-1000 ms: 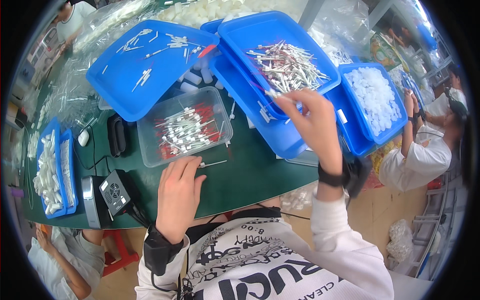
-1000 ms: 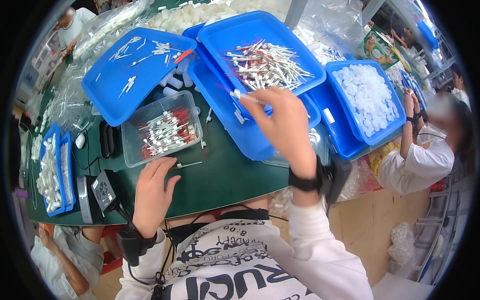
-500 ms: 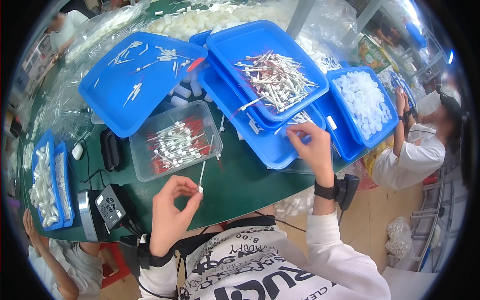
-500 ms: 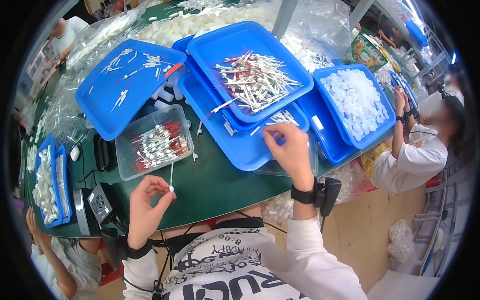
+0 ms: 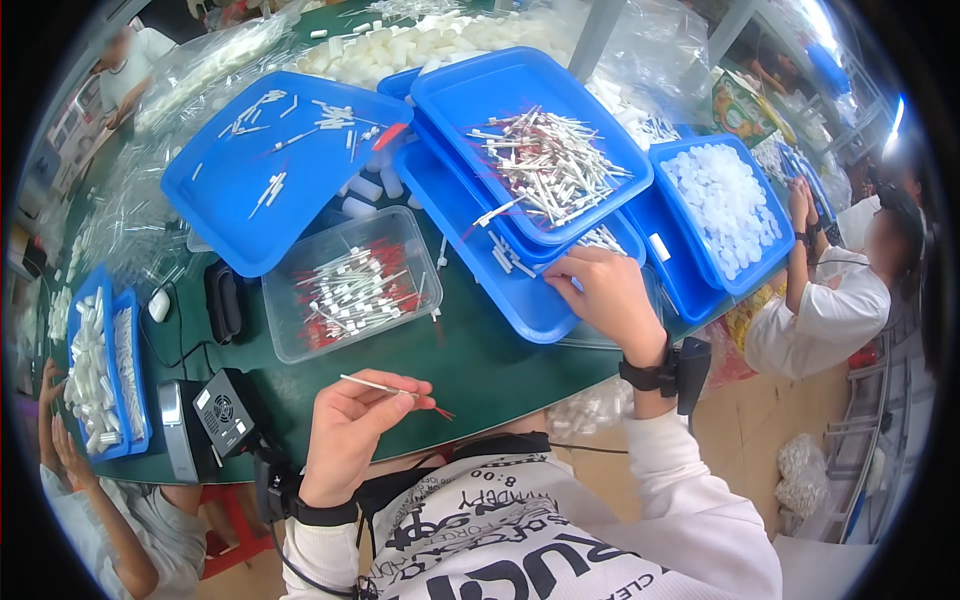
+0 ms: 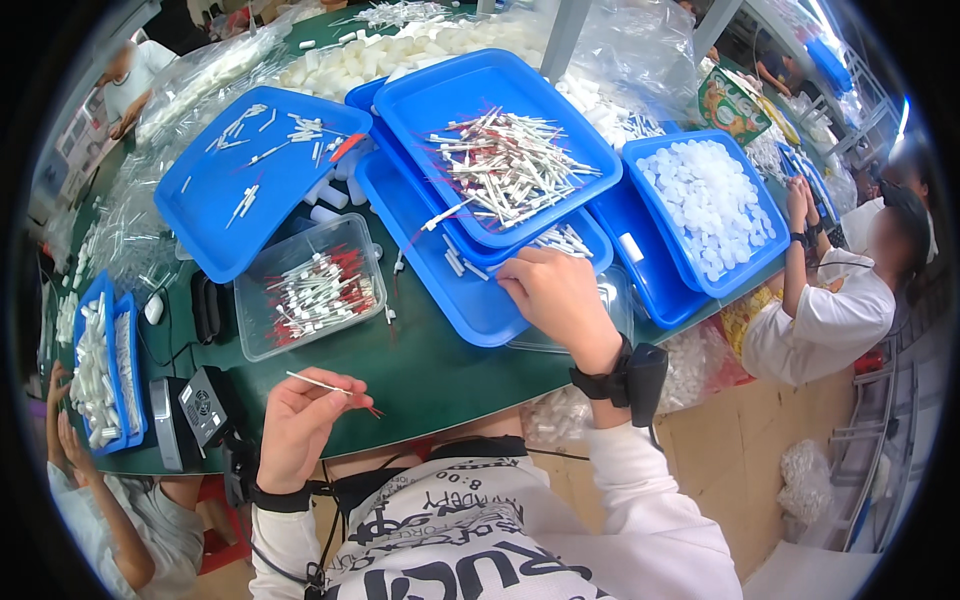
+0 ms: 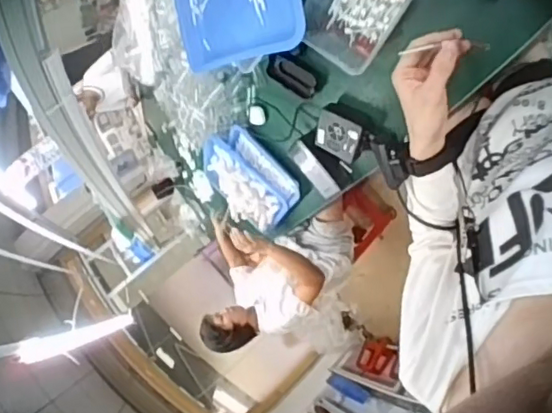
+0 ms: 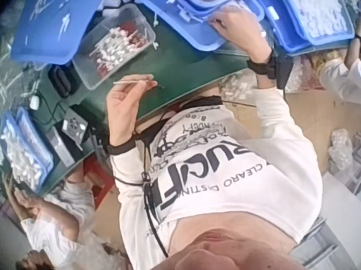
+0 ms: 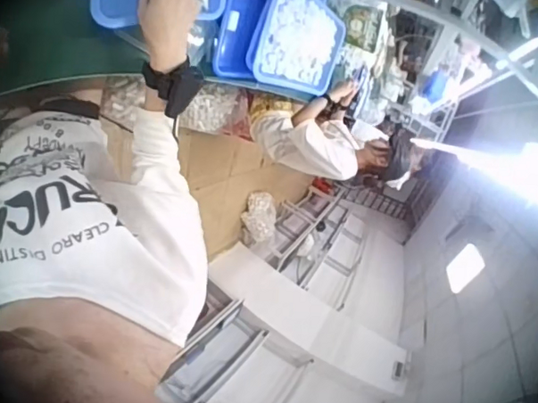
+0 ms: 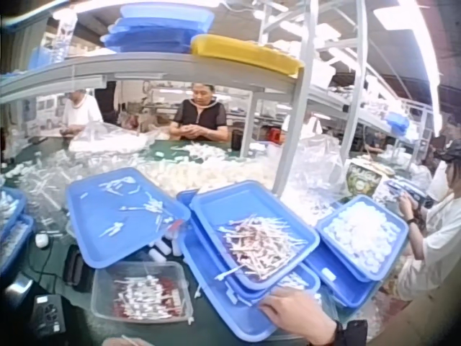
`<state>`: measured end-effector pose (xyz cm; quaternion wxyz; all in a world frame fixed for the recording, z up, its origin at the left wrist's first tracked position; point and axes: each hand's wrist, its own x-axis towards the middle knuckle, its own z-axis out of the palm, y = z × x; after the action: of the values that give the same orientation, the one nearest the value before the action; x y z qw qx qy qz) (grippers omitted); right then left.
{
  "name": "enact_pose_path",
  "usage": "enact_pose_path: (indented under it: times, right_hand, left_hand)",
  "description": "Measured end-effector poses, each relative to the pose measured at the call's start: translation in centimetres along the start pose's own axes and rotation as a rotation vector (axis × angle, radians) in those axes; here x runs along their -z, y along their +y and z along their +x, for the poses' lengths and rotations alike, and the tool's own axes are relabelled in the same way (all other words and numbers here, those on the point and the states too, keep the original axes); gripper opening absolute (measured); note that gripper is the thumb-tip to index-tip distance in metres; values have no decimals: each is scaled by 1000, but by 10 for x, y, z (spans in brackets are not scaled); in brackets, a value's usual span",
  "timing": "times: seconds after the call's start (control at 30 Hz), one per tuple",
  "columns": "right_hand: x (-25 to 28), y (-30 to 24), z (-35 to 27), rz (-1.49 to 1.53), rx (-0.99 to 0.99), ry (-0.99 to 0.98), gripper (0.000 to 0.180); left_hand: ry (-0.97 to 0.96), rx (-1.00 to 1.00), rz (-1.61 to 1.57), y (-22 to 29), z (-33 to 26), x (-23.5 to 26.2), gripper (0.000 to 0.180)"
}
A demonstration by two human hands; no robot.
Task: The person repeatedly picks up small white cylindrical components and red-tipped sticks from blue trays on a green table. They insert the sticks into the cylinders by hand and place the assembled units into a clear plastic container. The process is repetitive and performed one at a time.
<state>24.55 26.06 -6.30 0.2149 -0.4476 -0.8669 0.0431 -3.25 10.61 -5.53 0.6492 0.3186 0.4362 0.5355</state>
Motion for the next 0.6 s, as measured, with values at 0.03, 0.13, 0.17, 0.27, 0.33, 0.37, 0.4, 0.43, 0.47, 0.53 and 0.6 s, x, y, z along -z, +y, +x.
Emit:
enact_pose_path:
  times: [0.03, 0.13, 0.17, 0.27, 0.33, 0.37, 0.4, 0.43, 0.47, 0.53, 0.6]
  right_hand:
    - [1, 2, 0, 15, 17, -6, 7]
    - [16, -2, 4, 52, 14, -49, 4]
    - [27, -9, 8, 124, 8, -18, 5]
    - [42, -34, 21, 312, 60, 36, 9]
    - [30, -49, 38, 384, 175, 29, 12]
    - [20, -51, 47, 340, 202, -82, 11]
    - [12, -49, 54, 302, 221, -118, 10]
    - [2, -47, 59, 264, 239, -153, 8]
    - [-4, -46, 65, 229, 260, -191, 7]
    - [-1, -48, 76, 207, 174, -312, 9]
    - [-1, -51, 81, 156, 139, -354, 8]
  left_hand:
    - [14, -18, 19, -2, -1, 1, 15]
    - [7, -19, -51, -3, -6, 5, 16]
    - [-5, -15, -96, -1, -6, 6, 17]
    - [5, -43, -111, 3, -9, 3, 20]
    - [30, -66, -108, 4, -6, -3, 21]
    - [40, -82, -111, 5, -5, -6, 22]
    - [61, -111, -50, 5, -5, -8, 24]
    - [81, -140, 12, 5, -5, -10, 26]
    - [106, -169, 74, 4, -6, -10, 27]
    - [91, -174, 123, 6, -9, -7, 30]
    - [114, -180, 106, 7, -12, -3, 30]
